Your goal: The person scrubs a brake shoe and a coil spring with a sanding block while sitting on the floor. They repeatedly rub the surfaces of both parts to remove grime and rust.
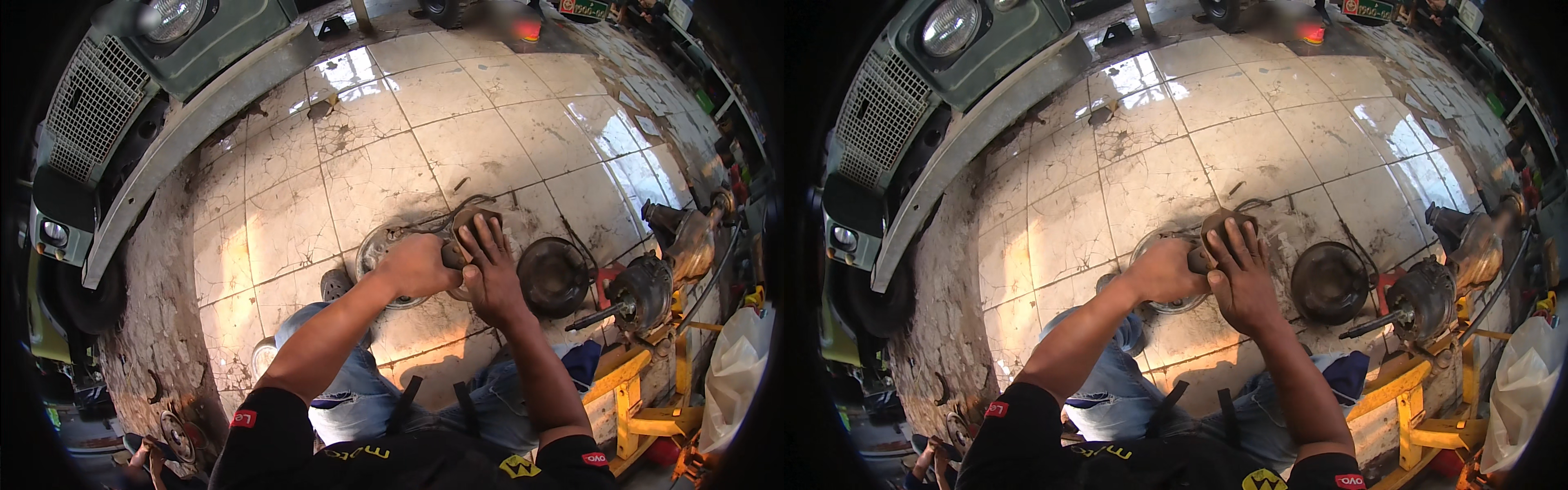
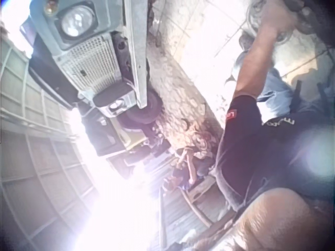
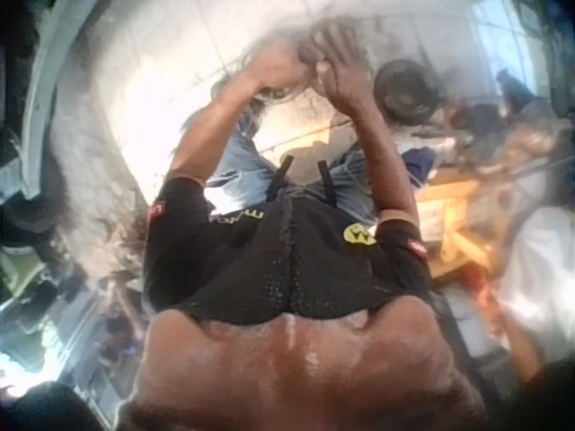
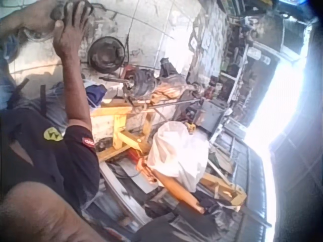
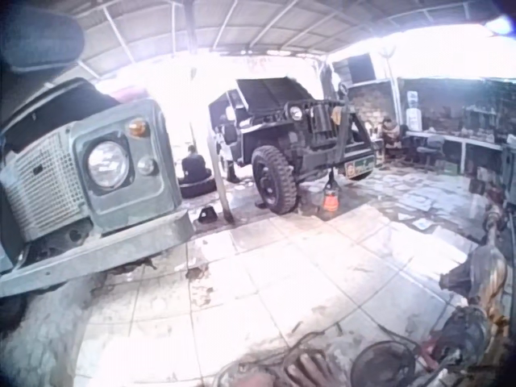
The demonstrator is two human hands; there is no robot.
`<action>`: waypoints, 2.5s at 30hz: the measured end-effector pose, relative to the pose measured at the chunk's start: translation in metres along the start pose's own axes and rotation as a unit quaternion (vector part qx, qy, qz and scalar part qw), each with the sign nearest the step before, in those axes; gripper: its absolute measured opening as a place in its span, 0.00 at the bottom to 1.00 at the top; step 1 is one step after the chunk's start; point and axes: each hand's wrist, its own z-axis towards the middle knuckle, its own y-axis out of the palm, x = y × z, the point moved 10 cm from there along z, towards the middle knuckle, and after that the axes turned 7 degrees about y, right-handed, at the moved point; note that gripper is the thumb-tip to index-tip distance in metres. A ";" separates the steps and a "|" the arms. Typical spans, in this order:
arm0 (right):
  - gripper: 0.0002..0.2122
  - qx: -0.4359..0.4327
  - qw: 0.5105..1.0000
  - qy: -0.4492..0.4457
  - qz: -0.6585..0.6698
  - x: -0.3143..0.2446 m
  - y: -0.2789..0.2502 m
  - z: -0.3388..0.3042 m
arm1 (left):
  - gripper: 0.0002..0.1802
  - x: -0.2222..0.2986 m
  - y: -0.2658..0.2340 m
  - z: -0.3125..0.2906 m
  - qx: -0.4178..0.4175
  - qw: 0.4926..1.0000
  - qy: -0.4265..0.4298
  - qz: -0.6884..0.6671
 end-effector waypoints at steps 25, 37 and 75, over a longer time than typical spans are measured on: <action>0.28 -0.027 0.998 0.055 -0.035 0.015 0.013 -0.003 | 0.29 -0.007 0.008 0.013 0.011 0.997 -0.016 0.079; 0.26 0.031 0.997 0.064 -0.004 0.010 -0.008 0.011 | 0.25 -0.010 0.006 0.018 0.091 0.994 -0.022 -0.056; 0.16 0.057 0.881 0.213 0.420 0.056 -0.016 0.009 | 0.21 -0.007 -0.004 0.014 -0.001 0.995 -0.032 -0.095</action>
